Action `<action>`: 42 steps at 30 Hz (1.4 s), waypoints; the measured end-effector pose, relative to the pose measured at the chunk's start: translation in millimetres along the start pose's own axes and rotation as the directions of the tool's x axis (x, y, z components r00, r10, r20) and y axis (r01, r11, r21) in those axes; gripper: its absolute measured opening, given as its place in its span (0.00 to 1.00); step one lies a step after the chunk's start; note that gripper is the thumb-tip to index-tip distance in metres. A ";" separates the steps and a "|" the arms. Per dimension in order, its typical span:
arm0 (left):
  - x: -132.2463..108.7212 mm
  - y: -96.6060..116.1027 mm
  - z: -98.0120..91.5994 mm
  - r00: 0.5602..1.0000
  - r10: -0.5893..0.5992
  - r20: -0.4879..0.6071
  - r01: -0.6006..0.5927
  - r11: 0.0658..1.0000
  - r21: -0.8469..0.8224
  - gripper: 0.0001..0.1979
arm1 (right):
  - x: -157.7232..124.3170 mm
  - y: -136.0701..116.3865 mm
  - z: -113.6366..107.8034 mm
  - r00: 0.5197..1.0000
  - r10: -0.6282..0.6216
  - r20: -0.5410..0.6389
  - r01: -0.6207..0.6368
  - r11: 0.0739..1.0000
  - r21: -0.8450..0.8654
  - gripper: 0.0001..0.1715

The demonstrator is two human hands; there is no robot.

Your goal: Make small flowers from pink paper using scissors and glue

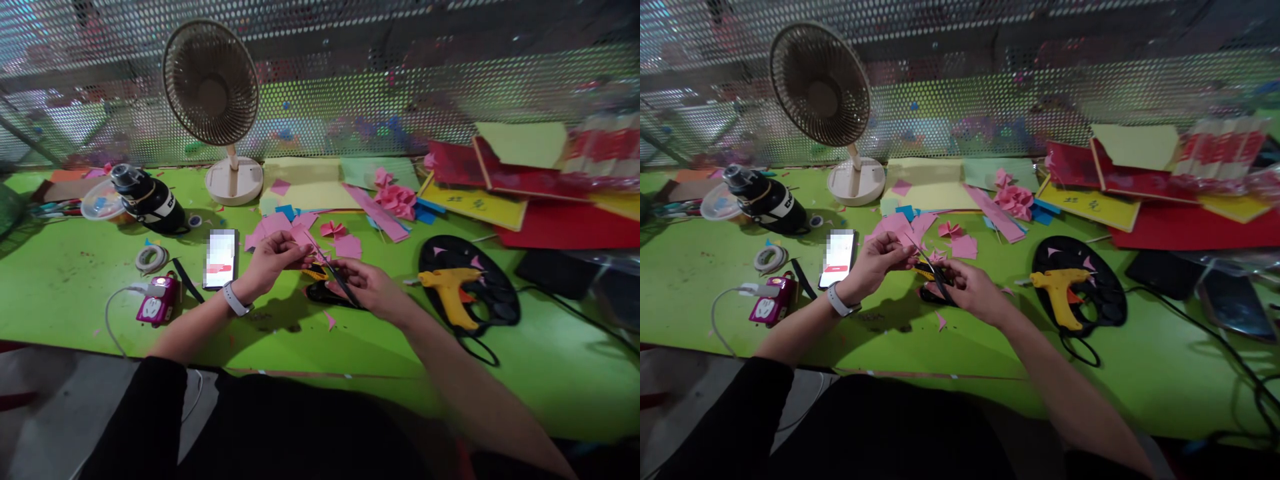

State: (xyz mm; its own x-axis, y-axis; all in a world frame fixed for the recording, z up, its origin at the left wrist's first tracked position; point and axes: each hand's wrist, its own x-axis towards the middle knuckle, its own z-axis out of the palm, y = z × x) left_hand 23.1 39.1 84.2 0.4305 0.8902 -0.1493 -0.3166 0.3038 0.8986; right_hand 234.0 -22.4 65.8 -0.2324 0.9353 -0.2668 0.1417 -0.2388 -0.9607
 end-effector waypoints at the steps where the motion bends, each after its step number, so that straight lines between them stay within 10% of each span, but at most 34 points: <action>1: 0.1 0.3 -0.1 1.000 -0.001 0.001 0.001 1.000 0.008 0.24 | 0.0 -0.2 0.0 1.000 0.004 0.002 -0.004 1.000 0.010 0.36; 42: 1.3 3.8 -6.1 0.997 0.058 -0.047 -0.049 0.981 0.188 0.22 | 2.6 -6.6 5.3 0.998 0.059 -0.038 -0.057 0.997 0.047 0.45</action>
State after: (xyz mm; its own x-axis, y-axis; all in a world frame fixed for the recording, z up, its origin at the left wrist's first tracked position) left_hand 17.3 43.5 84.9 0.3713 0.9213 -0.1156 -0.1726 0.1908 0.9663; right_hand 227.4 -19.7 71.0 -0.1866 0.9289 -0.3200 0.1094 -0.3040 -0.9464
